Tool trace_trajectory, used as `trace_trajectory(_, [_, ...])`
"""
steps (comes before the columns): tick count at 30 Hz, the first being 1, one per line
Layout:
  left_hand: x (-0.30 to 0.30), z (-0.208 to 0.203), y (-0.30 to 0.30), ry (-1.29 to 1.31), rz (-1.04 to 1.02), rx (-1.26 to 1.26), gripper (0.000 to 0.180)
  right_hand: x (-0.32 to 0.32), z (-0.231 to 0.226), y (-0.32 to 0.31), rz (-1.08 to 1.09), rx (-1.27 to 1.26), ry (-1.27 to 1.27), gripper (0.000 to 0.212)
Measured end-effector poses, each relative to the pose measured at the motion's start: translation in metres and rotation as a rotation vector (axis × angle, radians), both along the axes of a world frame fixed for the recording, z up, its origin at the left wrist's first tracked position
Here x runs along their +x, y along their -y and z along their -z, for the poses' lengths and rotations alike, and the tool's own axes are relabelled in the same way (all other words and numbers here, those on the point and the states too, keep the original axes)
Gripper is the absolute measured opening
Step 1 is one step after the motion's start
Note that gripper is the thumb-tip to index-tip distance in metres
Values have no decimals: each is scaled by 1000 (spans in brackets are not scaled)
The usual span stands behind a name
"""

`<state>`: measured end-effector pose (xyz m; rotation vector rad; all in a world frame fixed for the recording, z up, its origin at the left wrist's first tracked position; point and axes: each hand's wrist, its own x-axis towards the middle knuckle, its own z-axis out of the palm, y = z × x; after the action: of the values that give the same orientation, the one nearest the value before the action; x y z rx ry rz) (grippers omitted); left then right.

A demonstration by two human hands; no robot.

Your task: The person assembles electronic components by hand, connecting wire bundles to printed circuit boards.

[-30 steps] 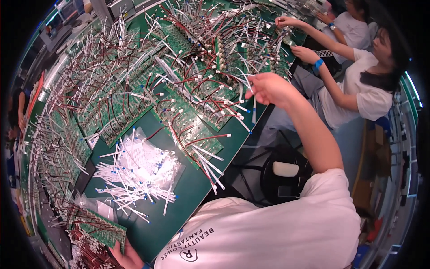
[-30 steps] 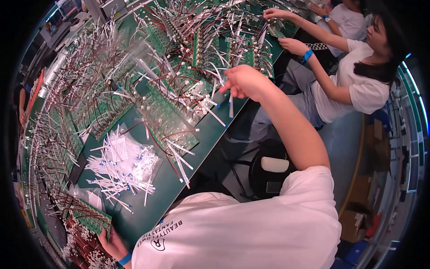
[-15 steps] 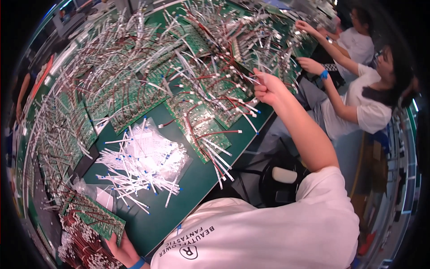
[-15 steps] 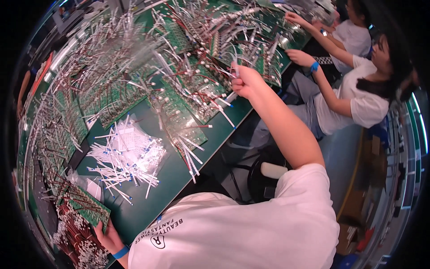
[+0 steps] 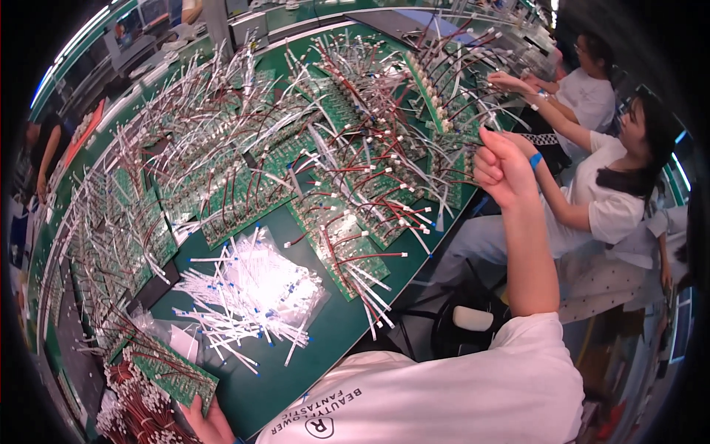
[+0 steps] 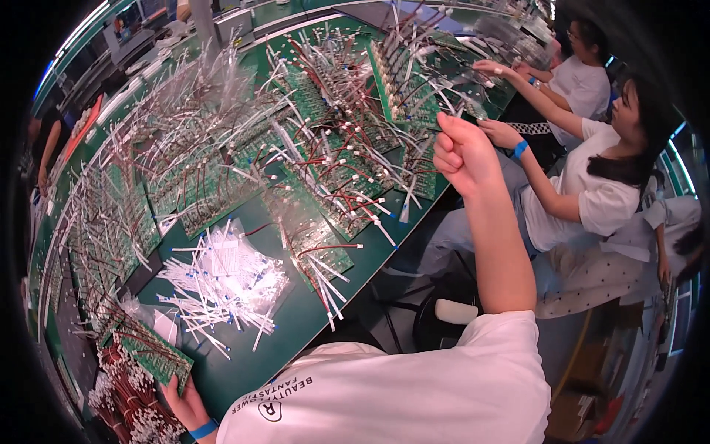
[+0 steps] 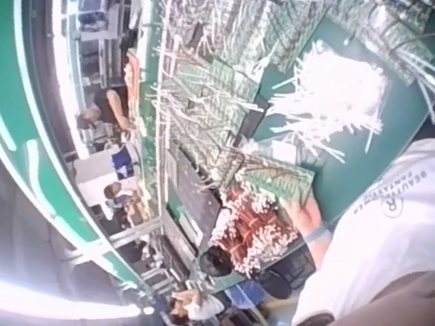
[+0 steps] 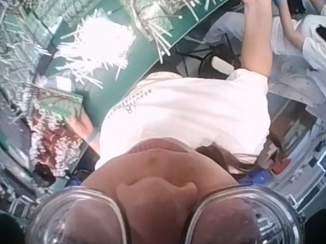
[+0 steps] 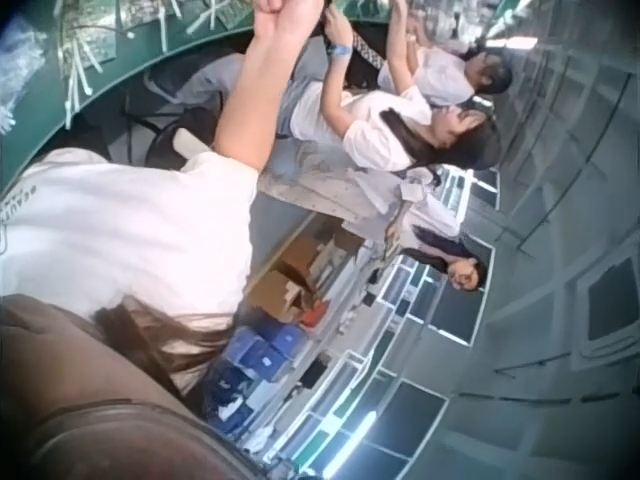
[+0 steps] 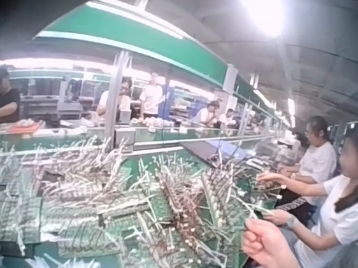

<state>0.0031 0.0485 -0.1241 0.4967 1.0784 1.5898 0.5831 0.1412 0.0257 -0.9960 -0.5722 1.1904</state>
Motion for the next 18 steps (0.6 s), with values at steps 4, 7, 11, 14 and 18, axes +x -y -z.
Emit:
trace_trajectory(4, [17, -11, 0, -451, 64, -70, 42, 16, -20, 20, -13, 101, 78, 18])
trace_trajectory(7, [22, -18, -4, -1160, 128, 60, 28, 25, -27, 18, -78, 149, 98, 18])
trace_trajectory(11, [20, -11, -15, -1013, 86, -154, 31, 15, -32, 4, -122, 142, 96, 18])
trace_trajectory(14, [5, 6, -24, -579, -122, -110, 61, 2, -35, -11, -231, 152, 62, 17])
trace_trajectory(18, [27, -5, -32, -574, -145, -39, 72, -3, -49, -24, -285, 169, 110, 13])
